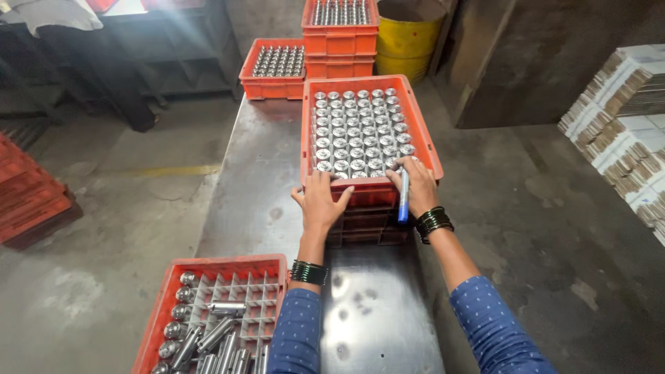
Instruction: The person picks cylindrical metal parts from a red crate, marks each with a blue marker, and places them back into the crate. The person repeats this process for many parts in a single crate.
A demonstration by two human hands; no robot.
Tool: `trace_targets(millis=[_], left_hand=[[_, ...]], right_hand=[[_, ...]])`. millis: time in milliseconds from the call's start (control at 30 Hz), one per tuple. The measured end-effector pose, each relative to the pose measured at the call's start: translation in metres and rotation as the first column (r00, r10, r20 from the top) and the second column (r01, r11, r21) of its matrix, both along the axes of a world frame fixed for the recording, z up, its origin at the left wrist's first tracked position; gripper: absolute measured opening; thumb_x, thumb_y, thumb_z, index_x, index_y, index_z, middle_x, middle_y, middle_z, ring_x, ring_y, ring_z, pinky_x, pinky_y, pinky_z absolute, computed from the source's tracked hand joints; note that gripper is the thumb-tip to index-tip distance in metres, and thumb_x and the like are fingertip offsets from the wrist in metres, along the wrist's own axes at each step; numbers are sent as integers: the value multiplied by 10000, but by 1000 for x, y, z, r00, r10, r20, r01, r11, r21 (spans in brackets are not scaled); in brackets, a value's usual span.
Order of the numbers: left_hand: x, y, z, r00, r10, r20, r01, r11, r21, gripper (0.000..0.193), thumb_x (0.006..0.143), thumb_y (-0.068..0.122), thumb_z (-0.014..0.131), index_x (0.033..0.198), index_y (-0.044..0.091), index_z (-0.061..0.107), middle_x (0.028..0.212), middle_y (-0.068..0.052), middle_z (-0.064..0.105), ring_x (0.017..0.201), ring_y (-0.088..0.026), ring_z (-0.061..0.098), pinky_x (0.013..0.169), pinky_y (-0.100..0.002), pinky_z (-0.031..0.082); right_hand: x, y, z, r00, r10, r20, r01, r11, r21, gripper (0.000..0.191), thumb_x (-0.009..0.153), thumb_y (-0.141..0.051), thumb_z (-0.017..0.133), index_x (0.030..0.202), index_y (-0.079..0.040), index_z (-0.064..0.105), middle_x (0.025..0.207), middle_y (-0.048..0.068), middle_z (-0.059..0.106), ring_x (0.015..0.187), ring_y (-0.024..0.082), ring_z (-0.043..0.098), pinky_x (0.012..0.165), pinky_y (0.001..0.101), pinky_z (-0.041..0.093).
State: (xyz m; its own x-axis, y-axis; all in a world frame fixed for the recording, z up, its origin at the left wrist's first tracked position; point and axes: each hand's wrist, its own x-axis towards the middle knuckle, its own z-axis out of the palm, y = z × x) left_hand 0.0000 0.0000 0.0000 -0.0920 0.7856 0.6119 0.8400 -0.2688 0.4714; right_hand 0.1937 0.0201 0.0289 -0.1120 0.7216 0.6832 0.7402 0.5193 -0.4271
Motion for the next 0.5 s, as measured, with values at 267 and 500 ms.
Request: trace_targets(millis=[267,500], left_hand=[[1,-5,6,1000,18,-3,-18,996,-89,452,775,349,799,1130,143,611,1127,-56,550,1129,-258,520,916,-547,311],[-1,-36,-7,1000,-9,17,11,990,-140,465,768,375,808,1100,118,606,1122,-66,541,1113,-266,516,915,-521,318]], right_hand=[[-3,-6,1,1000,-22,9,22,1000,-13,283,906,-283,767,1048,-101,603,953,69,675,955,292,642,845,432,452],[5,-34,-17,1000,14,7,-14,1000,-27,260,915,-260,777,1024,-113,593,915,38,658,859,254,607,823,413,434]])
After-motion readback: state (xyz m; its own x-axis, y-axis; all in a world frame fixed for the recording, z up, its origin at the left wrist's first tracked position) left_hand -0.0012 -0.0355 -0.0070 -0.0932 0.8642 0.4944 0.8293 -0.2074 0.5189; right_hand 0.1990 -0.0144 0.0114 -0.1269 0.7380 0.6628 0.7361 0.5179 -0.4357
